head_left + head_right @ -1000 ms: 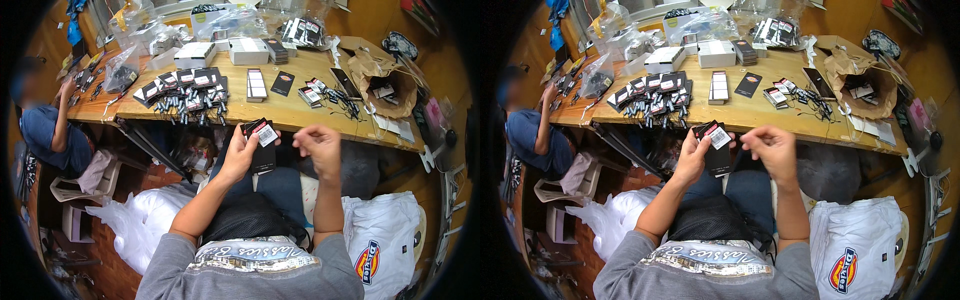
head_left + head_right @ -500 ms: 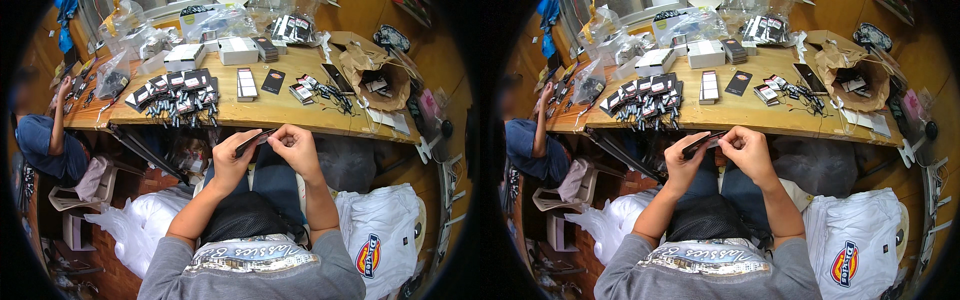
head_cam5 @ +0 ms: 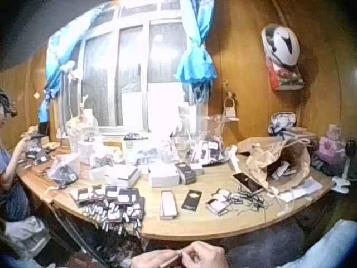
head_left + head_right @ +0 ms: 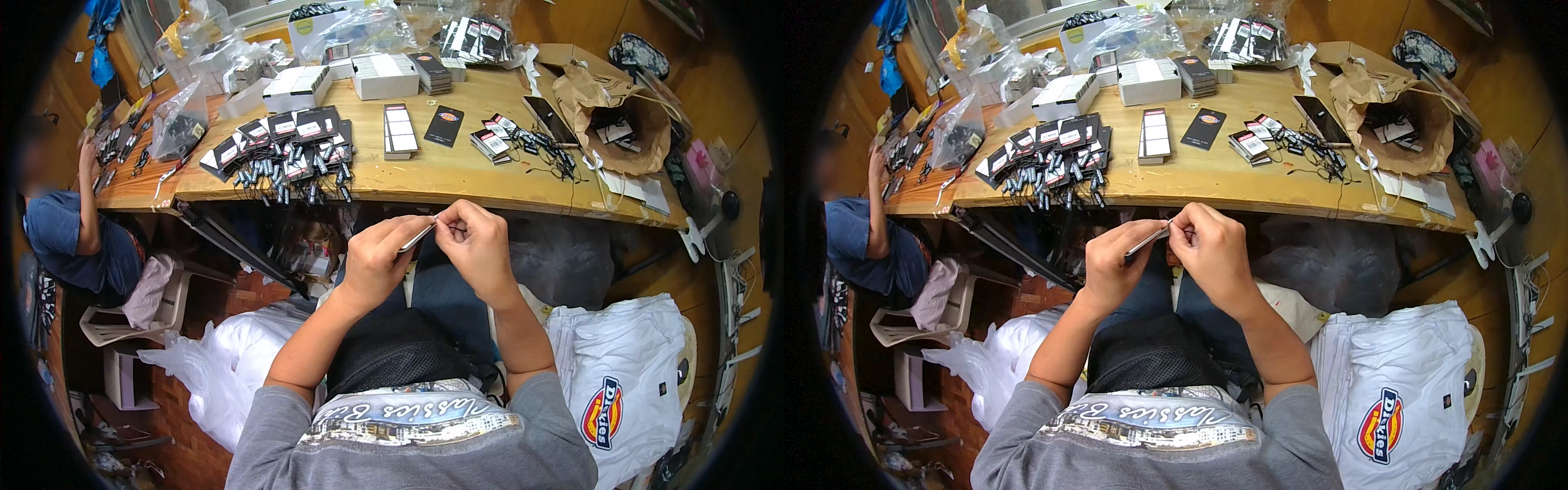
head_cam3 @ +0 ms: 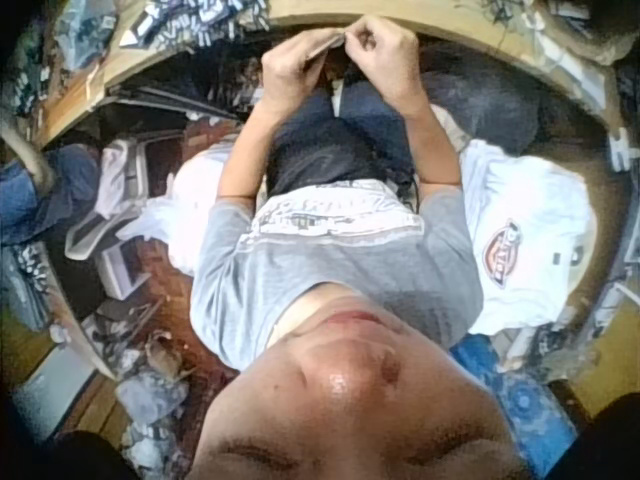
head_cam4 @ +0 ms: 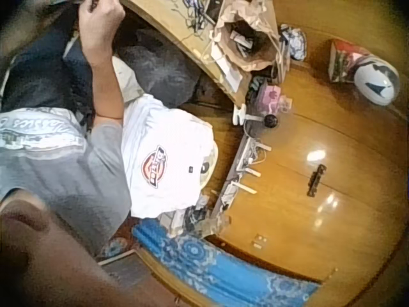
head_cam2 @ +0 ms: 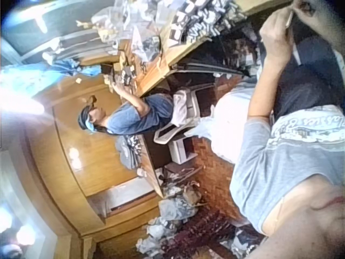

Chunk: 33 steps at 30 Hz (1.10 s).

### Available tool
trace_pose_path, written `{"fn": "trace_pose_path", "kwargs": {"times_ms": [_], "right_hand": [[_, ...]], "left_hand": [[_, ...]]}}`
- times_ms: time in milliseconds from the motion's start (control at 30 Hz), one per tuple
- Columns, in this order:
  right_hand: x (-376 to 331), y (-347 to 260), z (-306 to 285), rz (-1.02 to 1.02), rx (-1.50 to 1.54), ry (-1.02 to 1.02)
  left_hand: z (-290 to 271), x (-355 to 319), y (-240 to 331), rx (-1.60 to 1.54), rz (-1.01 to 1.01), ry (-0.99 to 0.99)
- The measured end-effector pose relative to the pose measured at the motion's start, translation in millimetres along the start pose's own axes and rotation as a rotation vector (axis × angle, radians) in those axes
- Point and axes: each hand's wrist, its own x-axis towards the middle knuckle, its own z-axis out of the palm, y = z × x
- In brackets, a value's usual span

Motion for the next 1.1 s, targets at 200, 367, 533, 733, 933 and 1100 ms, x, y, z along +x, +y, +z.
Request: {"fn": "trace_pose_path", "kwargs": {"times_ms": [200,367,533,733,933,1100], "right_hand": [[0.7,6.9,4.4,-0.066,-0.008,0.106],[-3.0,3.2,-0.6,-0.059,0.071,0.111],[-4.7,-8.7,0.1,-0.126,0.062,0.098],[-4.6,-11.0,-1.7,-0.044,0.145,0.098],[-3.6,-9.7,-6.7,0.174,0.345,-0.051],[-3.9,1.5,-8.9,0.285,0.621,-0.115]], "left_hand": [[-5.1,4.3,4.4,-0.218,-0.116,-0.158],[-4.6,-6.1,1.1,-0.571,-0.477,-0.064],[-5.0,-4.9,4.9,-0.423,-0.420,0.010],[-5.6,-2.1,8.6,-0.220,-0.229,0.006],[-5.3,-5.4,1.6,-0.007,0.013,0.029],[-9.7,-1.8,0.5,0.141,0.191,-0.062]]}}
